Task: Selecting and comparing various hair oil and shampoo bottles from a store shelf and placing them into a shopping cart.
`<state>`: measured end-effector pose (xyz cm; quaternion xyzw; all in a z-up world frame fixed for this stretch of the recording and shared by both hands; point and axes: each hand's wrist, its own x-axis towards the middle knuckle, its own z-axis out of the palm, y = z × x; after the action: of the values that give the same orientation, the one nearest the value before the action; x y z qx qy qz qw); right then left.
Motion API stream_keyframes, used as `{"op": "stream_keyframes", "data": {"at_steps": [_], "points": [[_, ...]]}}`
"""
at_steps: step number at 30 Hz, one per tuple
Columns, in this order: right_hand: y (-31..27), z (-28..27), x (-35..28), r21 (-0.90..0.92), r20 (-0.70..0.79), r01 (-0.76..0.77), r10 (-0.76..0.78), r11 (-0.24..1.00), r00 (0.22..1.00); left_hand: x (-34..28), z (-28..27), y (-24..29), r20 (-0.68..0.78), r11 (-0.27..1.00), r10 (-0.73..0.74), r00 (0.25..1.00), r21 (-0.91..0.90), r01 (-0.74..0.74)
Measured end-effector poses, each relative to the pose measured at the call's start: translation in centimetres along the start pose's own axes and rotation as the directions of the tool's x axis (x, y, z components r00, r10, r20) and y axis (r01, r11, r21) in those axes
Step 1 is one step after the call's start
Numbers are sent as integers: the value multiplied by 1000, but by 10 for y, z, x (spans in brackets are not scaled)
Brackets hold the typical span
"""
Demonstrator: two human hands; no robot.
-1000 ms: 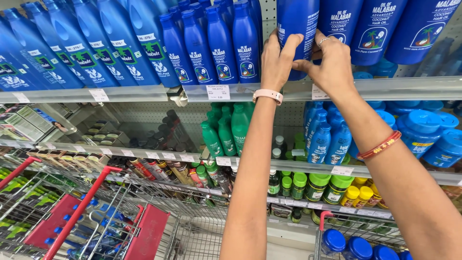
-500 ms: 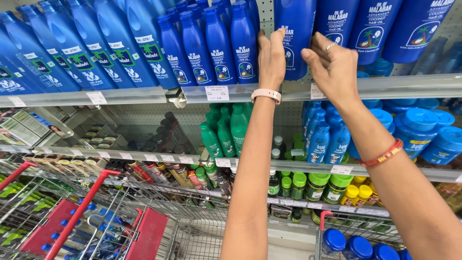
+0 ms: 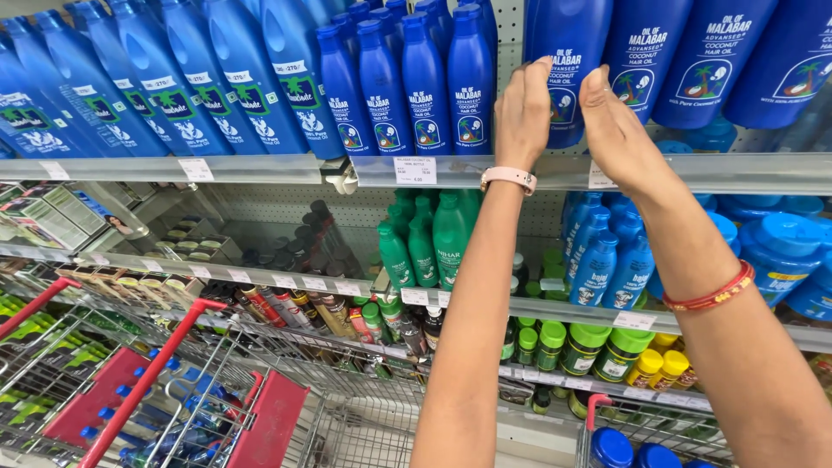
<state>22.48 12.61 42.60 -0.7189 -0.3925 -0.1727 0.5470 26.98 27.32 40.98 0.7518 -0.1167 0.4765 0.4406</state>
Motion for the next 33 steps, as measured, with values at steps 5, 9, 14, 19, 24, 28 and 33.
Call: {"op": "stream_keyframes", "data": {"at_steps": [5, 9, 14, 19, 24, 28, 33], "points": [[-17, 0, -4, -56, -107, -48, 41, 997, 993, -2, -6, 18, -44, 994, -53, 998, -93, 49], [17, -3, -6, -266, -224, 232, -294, 936, 929, -4, -17, 43, -7, 936, -221, 975, -282, 210], [-3, -7, -12, -210, -186, 247, -286, 946, 940, -7, -5, 27, -99, 980, -153, 983, -144, 138], [-3, -9, -11, -271, -183, 189, -243, 944, 953, -9, -7, 38, -133, 990, -137, 982, -63, 130], [23, -8, -12, -361, -257, 259, -362, 896, 896, -1, 0, 18, -98, 986, -129, 987, -118, 117], [14, -3, -18, -308, -267, 268, -353, 913, 897, 1, 2, 8, -54, 983, -124, 991, -140, 116], [22, -2, -20, -274, -245, 315, -383, 909, 891, -1, -8, 27, -36, 974, -159, 987, -171, 151]]}}
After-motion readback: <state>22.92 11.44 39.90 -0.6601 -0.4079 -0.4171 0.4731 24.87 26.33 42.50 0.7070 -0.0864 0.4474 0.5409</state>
